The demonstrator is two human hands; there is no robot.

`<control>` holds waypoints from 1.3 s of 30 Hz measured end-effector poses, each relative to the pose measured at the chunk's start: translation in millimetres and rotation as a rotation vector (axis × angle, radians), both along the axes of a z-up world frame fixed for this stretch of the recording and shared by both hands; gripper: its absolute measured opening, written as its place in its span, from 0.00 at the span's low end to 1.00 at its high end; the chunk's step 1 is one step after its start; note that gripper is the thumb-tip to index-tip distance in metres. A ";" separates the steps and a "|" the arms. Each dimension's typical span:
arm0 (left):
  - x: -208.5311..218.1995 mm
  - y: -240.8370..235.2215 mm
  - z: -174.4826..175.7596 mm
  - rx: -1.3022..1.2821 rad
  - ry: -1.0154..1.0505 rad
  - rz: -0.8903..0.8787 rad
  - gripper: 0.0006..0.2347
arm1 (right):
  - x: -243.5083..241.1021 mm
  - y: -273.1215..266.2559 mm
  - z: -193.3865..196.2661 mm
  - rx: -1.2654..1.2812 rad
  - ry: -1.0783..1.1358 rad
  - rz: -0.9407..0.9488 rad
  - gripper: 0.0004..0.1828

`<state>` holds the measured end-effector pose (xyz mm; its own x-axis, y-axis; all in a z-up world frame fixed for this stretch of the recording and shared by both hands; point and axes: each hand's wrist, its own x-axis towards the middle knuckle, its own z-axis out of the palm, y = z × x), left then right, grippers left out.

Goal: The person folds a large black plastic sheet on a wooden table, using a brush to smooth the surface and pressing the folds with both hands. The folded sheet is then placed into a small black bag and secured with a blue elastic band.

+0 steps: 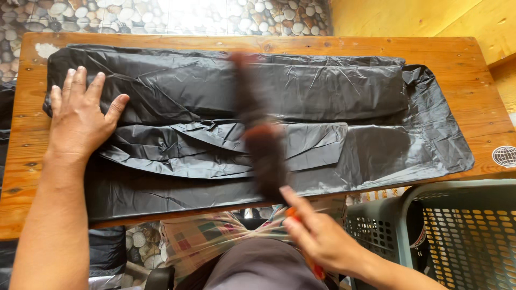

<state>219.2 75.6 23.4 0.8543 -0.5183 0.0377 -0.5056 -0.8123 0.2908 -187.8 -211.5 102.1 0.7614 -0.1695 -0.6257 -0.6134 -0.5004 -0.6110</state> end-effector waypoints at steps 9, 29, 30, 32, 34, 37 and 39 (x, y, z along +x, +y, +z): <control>-2.1 18.9 -17.3 -0.210 -0.182 -0.093 0.27 | -18.8 -30.5 -54.5 0.205 -0.275 -0.642 0.40; -113.5 -1.6 58.4 0.055 -0.442 -0.623 0.07 | -64.1 -58.7 -29.8 0.239 -0.640 -0.778 0.20; -111.1 -5.7 62.0 -0.064 -0.450 -0.616 0.04 | -62.5 -59.3 -29.7 0.246 -0.637 -0.735 0.20; -98.3 -13.7 66.8 -0.125 -0.475 -0.524 0.04 | -59.7 -53.1 -25.9 0.196 -0.658 -0.650 0.23; -77.4 -23.5 64.4 -0.190 -0.498 -0.434 0.03 | -60.6 -47.0 -25.9 0.142 -0.676 -0.567 0.26; -39.1 -40.3 46.4 -0.156 -0.667 -0.290 0.08 | -62.9 -36.8 -26.1 0.073 -0.693 -0.436 0.28; -18.1 -54.6 29.4 -0.036 -0.774 -0.143 0.20 | -59.4 -27.1 -19.2 0.206 -0.650 -0.355 0.34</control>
